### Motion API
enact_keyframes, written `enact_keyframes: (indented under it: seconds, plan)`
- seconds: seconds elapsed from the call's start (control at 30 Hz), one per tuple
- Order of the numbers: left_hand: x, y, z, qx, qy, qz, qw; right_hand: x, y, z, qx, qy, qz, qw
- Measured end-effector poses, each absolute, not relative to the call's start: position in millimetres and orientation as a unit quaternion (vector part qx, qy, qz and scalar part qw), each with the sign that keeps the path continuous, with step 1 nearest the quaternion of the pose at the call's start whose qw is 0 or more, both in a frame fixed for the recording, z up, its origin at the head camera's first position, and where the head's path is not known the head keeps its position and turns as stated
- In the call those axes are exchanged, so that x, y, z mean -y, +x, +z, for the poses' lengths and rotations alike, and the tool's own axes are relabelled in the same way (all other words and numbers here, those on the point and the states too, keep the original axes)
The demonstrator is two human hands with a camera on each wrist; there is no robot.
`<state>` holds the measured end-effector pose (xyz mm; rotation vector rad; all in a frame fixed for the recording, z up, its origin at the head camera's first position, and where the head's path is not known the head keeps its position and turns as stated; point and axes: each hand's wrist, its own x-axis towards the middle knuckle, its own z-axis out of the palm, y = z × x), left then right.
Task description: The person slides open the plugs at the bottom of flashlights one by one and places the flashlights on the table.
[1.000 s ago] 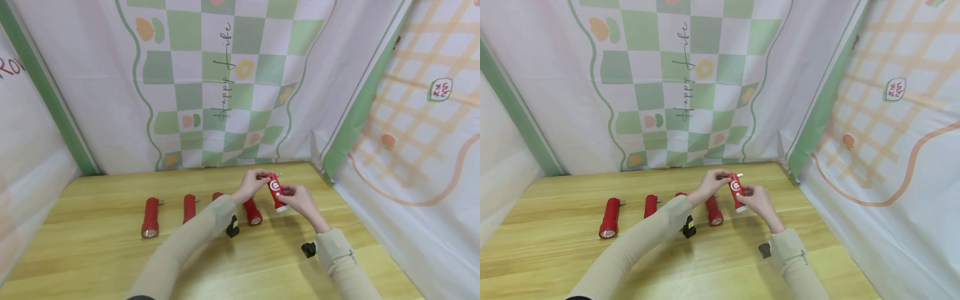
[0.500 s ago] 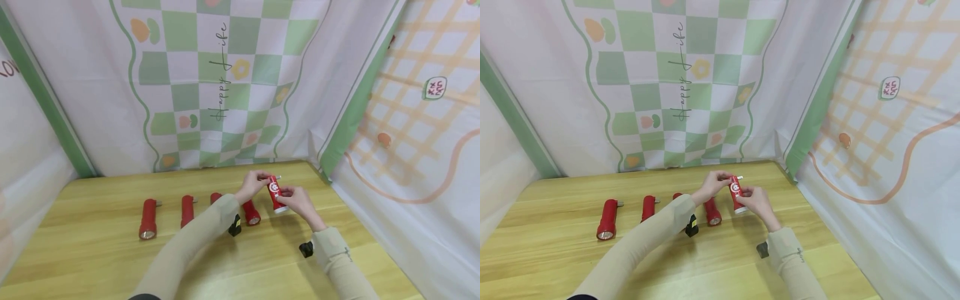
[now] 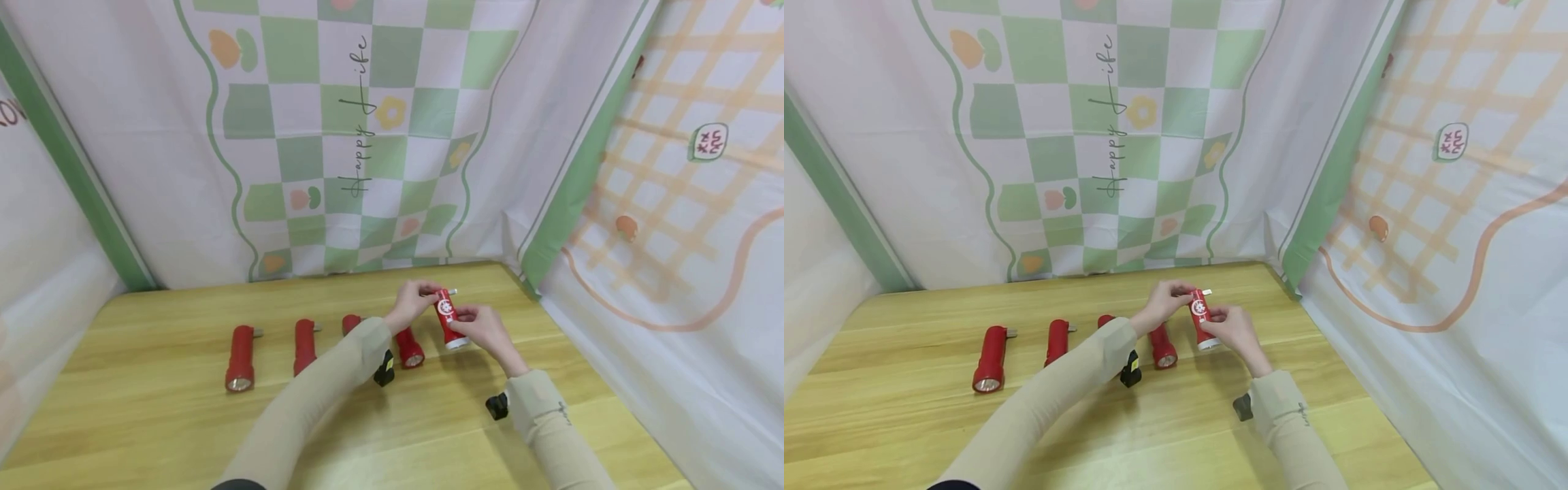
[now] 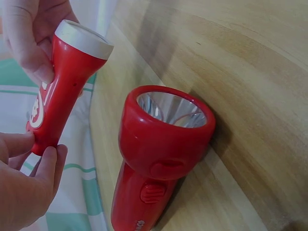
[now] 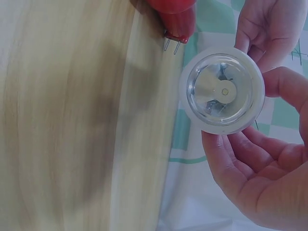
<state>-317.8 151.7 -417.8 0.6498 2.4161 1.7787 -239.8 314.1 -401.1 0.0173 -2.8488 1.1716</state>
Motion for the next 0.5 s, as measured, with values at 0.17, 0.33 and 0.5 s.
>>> enact_keyframes:
  seconds: [0.17, 0.33, 0.5]
  plan:
    - [-156.3, -321.6, -422.6, -0.79, 0.198, 0.579, 0.042, -315.1, -243.6, -406.1, 0.925, -0.017, 0.379, 0.017]
    - [-158.0, -322.4, -424.1, -0.801, 0.201, 0.563, 0.034, -314.8, -246.0, -409.9, 0.928, -0.03, 0.37, 0.013]
    - [-157.9, -322.2, -424.3, -0.806, 0.201, 0.555, 0.034, -315.4, -247.5, -413.4, 0.927, -0.042, 0.372, 0.01]
